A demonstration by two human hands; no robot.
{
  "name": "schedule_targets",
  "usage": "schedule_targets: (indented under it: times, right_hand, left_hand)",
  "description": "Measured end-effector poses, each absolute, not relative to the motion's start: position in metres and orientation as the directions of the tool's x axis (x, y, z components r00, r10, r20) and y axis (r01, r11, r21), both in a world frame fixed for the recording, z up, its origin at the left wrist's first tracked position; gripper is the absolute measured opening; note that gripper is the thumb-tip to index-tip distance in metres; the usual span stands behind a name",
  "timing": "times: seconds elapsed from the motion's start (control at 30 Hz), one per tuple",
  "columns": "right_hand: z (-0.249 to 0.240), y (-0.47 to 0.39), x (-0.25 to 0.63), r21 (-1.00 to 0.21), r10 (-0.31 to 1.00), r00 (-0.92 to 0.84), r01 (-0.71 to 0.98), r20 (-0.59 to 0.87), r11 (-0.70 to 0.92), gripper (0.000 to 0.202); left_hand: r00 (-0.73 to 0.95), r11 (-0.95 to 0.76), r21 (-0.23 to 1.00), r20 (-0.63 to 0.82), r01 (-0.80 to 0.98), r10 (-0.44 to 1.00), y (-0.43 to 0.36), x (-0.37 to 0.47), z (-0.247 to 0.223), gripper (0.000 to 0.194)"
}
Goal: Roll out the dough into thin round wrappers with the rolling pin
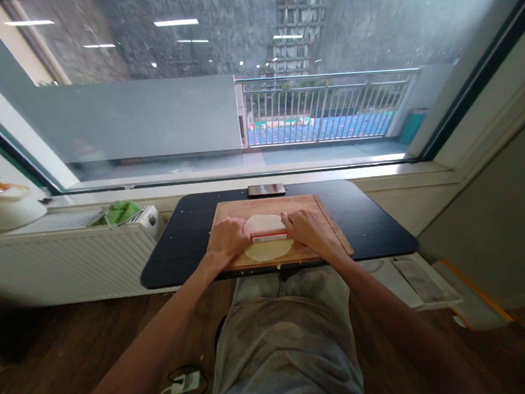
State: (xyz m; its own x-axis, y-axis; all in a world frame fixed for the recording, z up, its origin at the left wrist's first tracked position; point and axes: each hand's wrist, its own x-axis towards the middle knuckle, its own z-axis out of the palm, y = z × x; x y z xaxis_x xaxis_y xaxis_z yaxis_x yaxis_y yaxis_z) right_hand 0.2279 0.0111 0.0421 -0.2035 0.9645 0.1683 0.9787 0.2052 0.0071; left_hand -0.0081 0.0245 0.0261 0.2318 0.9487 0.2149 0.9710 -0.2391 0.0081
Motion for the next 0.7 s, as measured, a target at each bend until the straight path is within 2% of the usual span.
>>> schedule_targets:
  times: [0.17,0.33,0.53,0.7]
  right_hand:
    - [0.039,0.005,0.224,-0.030,0.968,-0.152,0.987,0.199,0.161,0.057]
    - [0.043,0.010,0.222,0.041,0.972,-0.144,0.989,0.187,0.139,0.054]
    - [0.052,0.030,0.226,0.138,0.948,-0.260,0.962,0.181,0.238,0.045]
    - [0.057,0.056,0.223,0.078,0.972,-0.156,0.987,0.178,0.144,0.049]
  left_hand:
    - [0.243,-0.253,0.018,0.220,0.967,0.945,0.019,-0.009,0.025,0.046]
    - [0.240,-0.246,0.005,0.218,0.969,0.946,0.031,-0.008,0.025,0.047]
    - [0.240,-0.248,0.001,0.247,0.969,0.939,0.058,-0.005,0.023,0.049]
    - [0.234,-0.238,-0.012,0.231,0.971,0.944,0.083,-0.002,0.027,0.046]
